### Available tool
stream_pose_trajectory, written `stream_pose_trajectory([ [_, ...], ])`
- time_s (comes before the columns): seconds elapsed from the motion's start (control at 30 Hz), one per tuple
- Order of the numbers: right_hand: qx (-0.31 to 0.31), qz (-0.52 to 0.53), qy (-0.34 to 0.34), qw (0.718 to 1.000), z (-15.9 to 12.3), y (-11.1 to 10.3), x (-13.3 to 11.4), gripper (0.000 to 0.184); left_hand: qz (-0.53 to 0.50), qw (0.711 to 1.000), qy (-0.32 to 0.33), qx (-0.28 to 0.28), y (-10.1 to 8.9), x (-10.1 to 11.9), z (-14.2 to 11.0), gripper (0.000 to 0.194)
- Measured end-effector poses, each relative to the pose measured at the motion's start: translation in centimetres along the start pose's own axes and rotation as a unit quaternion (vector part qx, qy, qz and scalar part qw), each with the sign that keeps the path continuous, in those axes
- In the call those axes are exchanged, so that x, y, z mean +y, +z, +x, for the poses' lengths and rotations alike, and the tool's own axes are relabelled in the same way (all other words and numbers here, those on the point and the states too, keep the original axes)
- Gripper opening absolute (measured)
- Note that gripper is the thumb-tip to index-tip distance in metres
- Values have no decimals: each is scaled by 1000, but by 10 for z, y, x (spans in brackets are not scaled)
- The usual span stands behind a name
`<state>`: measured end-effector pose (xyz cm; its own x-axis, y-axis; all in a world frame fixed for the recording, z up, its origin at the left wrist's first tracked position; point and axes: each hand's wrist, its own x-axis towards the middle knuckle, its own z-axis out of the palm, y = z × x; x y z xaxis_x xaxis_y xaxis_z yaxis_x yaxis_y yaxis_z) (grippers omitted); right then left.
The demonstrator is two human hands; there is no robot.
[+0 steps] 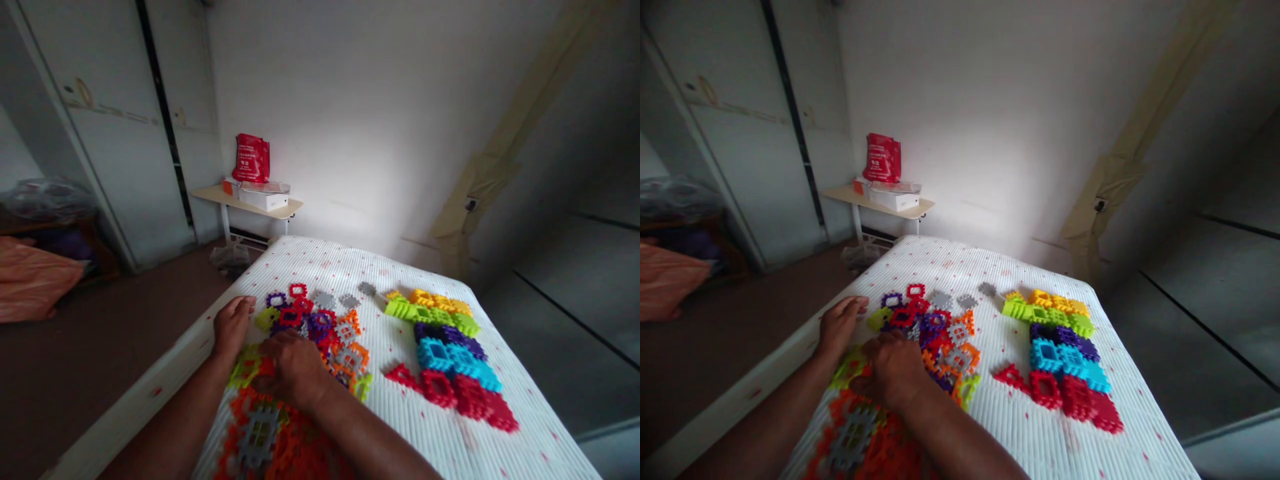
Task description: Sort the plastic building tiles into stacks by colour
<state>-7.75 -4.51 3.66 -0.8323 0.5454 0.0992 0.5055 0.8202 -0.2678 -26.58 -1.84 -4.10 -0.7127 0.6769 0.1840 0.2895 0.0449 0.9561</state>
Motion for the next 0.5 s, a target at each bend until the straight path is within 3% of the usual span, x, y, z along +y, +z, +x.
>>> stream_pose_trajectory([
  [0.27, -46, -94, -10, 994, 17, 15, -16, 33, 6, 999, -40, 8, 0, 7, 0, 34],
  [0.4, -9, -133, -67, 989, 9, 12, -12, 30, 0, 998, -63, -4, -2, 10, -2, 32],
  [0.5, 42, -144, -77, 986, -3, -3, -2, 31, -6, 997, -69, -16, -2, 10, -2, 35],
])
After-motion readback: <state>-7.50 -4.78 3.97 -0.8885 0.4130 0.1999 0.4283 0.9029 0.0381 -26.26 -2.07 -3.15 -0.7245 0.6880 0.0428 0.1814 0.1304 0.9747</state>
